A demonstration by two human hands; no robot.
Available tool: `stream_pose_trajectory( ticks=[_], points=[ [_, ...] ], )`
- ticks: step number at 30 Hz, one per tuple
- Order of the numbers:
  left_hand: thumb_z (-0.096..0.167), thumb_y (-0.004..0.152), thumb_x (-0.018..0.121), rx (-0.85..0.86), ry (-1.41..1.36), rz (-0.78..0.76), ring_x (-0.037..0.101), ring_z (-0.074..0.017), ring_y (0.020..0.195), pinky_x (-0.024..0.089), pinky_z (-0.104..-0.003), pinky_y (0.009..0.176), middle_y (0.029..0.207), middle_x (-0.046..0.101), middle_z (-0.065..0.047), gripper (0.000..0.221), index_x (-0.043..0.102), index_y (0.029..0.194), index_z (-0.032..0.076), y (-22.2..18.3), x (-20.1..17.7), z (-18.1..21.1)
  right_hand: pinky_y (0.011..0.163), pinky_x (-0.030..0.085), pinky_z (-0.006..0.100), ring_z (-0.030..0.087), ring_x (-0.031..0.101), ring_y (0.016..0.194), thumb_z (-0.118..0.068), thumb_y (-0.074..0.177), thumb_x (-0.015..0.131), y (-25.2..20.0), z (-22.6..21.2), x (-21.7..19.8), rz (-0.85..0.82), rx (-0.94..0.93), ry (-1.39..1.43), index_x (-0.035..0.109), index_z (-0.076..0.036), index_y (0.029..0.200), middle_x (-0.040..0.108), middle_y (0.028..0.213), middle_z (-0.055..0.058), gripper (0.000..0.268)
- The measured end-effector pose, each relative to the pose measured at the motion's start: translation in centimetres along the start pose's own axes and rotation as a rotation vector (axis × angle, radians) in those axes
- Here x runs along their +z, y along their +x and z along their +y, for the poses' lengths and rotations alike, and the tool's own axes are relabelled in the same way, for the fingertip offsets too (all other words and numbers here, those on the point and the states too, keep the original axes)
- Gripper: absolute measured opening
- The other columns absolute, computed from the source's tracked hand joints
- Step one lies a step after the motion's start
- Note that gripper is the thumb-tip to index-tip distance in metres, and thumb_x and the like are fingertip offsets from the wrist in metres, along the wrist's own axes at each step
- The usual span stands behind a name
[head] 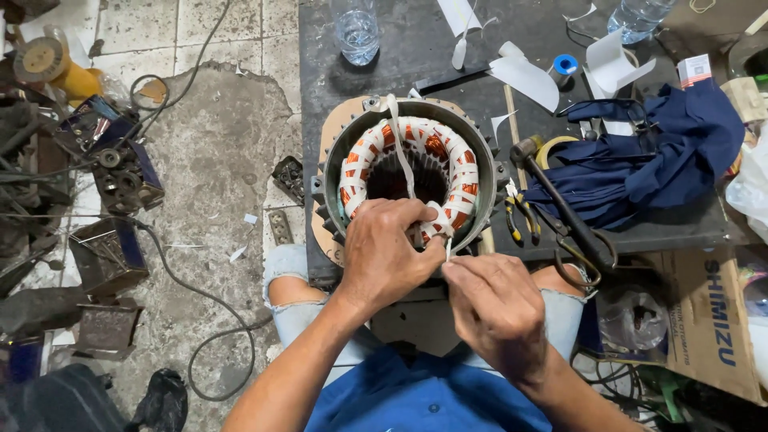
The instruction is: Securing motor coils with insulation strips and tightening them using pliers on a stator.
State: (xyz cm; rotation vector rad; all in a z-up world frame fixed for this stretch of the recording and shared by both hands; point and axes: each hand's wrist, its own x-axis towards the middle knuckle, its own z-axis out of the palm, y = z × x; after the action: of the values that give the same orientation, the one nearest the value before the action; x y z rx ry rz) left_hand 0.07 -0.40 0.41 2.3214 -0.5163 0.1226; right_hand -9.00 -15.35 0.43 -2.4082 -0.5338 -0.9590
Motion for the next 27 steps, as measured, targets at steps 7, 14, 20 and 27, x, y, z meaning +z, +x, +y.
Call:
stream_pose_trajectory(
  ticks=[7, 14, 20, 27],
  points=[
    [0.021, 0.073, 0.07, 0.042, -0.131, -0.035, 0.073, -0.0292, 0.08, 0.051, -0.043, 0.09, 0.075, 0.075, -0.004, 0.025, 0.078, 0.094, 0.01, -0.2, -0.4, -0.7, 0.074, 0.058, 0.037, 0.027, 0.07, 0.079, 0.003, 0.085, 0.075, 1.4, 2.7, -0.1, -0.031, 0.253, 0.108, 0.069, -0.002, 0.103, 0.073, 0.088, 0.011, 0.02],
    [0.018, 0.072, 0.071, 0.112, -0.217, 0.031, 0.075, -0.0351, 0.075, 0.052, -0.042, 0.09, 0.063, 0.069, -0.009, 0.023, 0.077, 0.092, 0.009, -0.1, -0.5, -0.9, 0.075, 0.052, 0.054, 0.041, 0.07, 0.077, -0.013, 0.077, 0.078, 4.2, 3.5, 0.4, -0.455, 0.457, -0.042, 0.069, -0.009, 0.094, 0.073, 0.073, 0.013, 0.02],
    [0.019, 0.071, 0.066, 0.105, -0.235, 0.027, 0.075, -0.0357, 0.087, 0.05, -0.042, 0.095, 0.077, 0.074, -0.011, 0.028, 0.077, 0.095, 0.01, -0.5, 0.4, -1.3, 0.081, 0.055, 0.048, 0.033, 0.073, 0.084, -0.021, 0.076, 0.076, 4.8, 3.6, 1.3, -0.584, 0.577, -0.182, 0.064, -0.017, 0.095, 0.075, 0.076, 0.003, 0.023],
    [0.018, 0.071, 0.064, 0.127, -0.247, 0.027, 0.076, -0.038, 0.088, 0.05, -0.045, 0.095, 0.079, 0.075, -0.014, 0.03, 0.077, 0.096, 0.008, -0.3, 0.7, -1.6, 0.083, 0.055, 0.046, 0.031, 0.073, 0.086, -0.017, 0.076, 0.075, 5.2, 2.7, 1.6, -0.558, 0.63, -0.219, 0.063, -0.016, 0.096, 0.075, 0.076, 0.003, 0.024]
  ],
)
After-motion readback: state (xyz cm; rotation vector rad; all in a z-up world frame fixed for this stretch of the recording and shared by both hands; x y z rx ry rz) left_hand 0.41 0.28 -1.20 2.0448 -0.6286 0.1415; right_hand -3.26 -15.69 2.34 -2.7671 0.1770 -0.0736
